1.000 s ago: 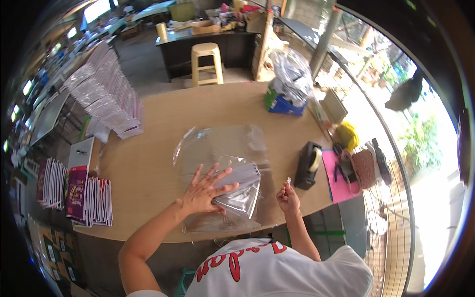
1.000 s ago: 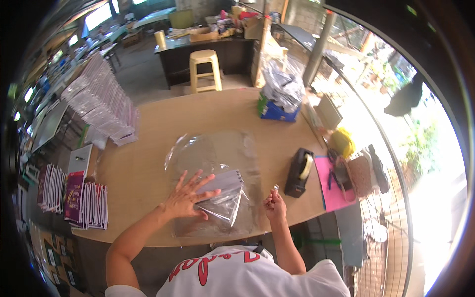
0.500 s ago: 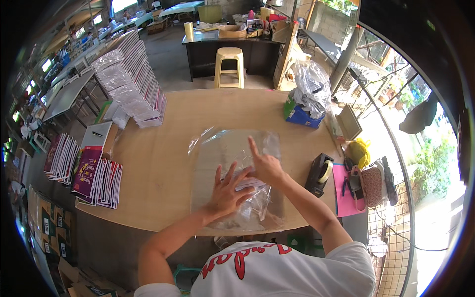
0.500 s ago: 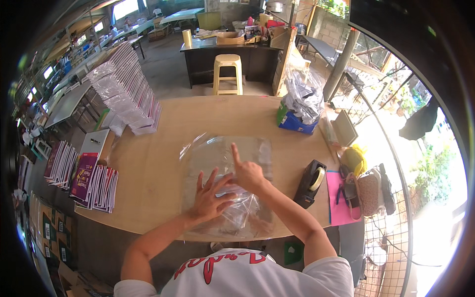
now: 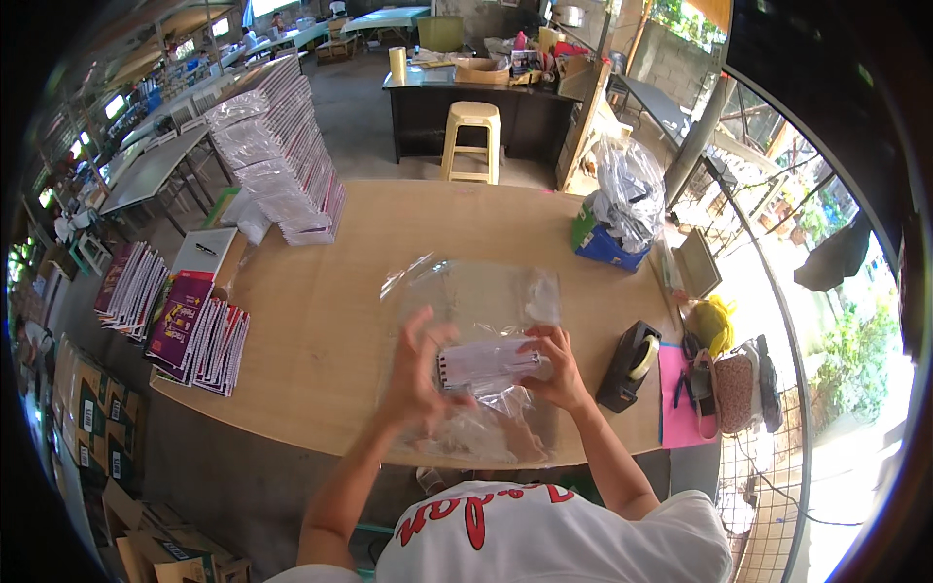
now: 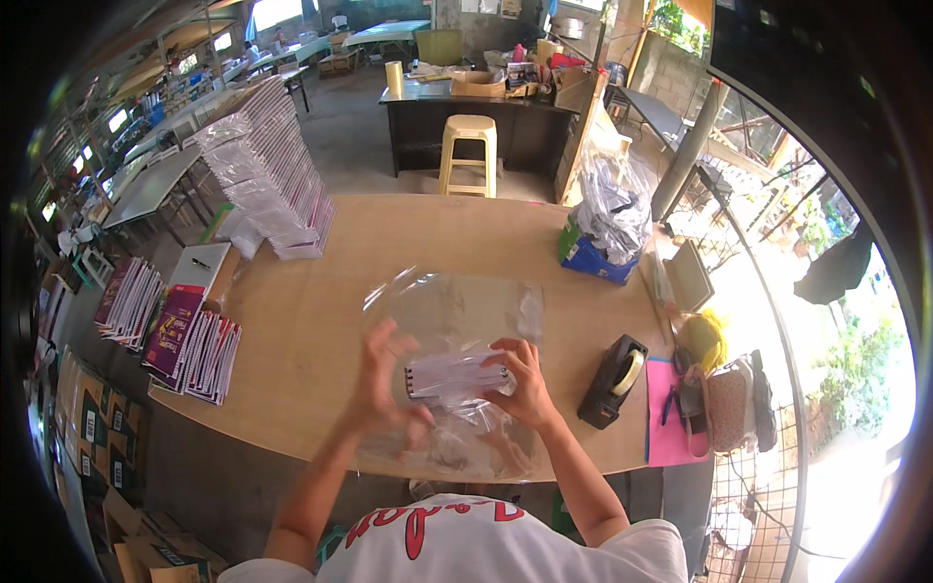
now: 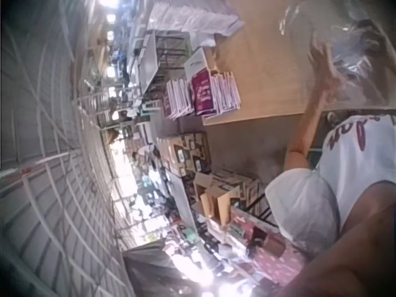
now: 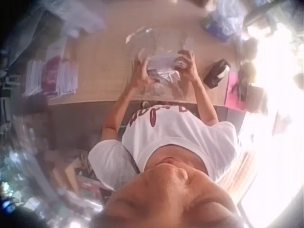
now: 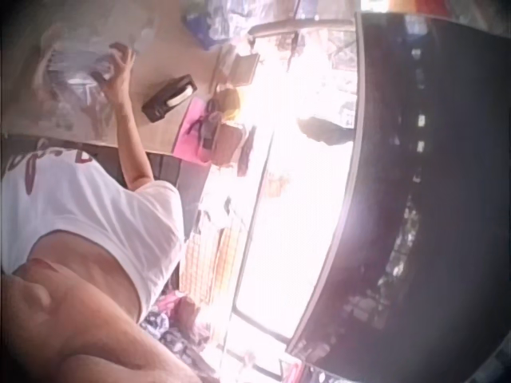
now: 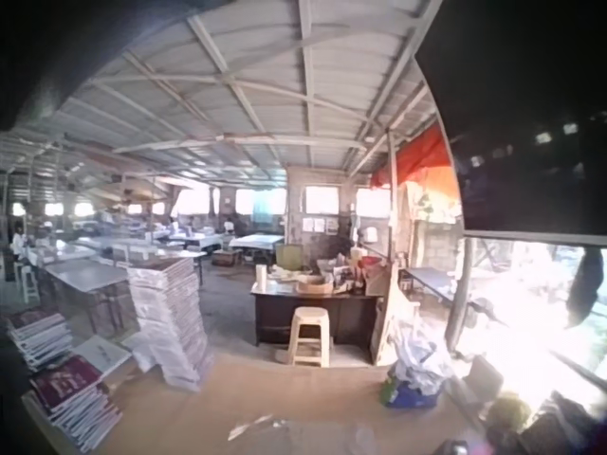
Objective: The person stacks multiple notebooks on a table and wraps them in clear plastic film, securing the film with adhesive tape from a dispenser.
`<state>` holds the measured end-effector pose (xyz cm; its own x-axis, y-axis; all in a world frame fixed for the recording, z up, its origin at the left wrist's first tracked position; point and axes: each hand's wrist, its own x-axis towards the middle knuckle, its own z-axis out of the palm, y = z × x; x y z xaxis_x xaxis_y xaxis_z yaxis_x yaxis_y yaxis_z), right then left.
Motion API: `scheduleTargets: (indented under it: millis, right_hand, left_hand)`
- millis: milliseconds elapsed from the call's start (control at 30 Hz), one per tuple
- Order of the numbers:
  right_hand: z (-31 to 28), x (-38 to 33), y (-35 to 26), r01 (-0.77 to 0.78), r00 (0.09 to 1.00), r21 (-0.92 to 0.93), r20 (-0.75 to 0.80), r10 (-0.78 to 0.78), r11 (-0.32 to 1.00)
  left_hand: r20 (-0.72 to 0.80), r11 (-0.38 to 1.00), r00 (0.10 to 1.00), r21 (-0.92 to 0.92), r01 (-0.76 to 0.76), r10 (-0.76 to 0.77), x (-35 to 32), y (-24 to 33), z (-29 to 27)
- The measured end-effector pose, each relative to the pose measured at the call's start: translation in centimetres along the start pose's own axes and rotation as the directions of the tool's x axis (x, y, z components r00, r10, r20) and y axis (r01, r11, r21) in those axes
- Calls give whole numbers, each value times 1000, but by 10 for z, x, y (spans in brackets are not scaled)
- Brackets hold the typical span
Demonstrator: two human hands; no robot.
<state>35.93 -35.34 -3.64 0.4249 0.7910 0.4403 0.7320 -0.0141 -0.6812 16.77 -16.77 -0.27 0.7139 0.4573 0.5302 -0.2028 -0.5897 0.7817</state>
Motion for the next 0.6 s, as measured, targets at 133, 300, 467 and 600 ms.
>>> scheduleTargets:
  millis: [133,300,467,600]
  right_hand:
    - [6,11,-5,-34,996,95,-73,41,995]
    - [17,1,28,-131,971,347,-144,190,929]
    - [26,7,36,-256,931,488,-109,349,834]
    - [20,12,47,-236,955,323,-95,280,916]
  left_hand:
    - [53,818,982,562,121,-181,-35,-3,44]
    - [-25,964,994,242,111,-109,-20,-41,44]
    - [-20,959,964,99,265,-265,-19,-54,42]
    - [-186,963,946,-11,268,-265,-13,-33,51]
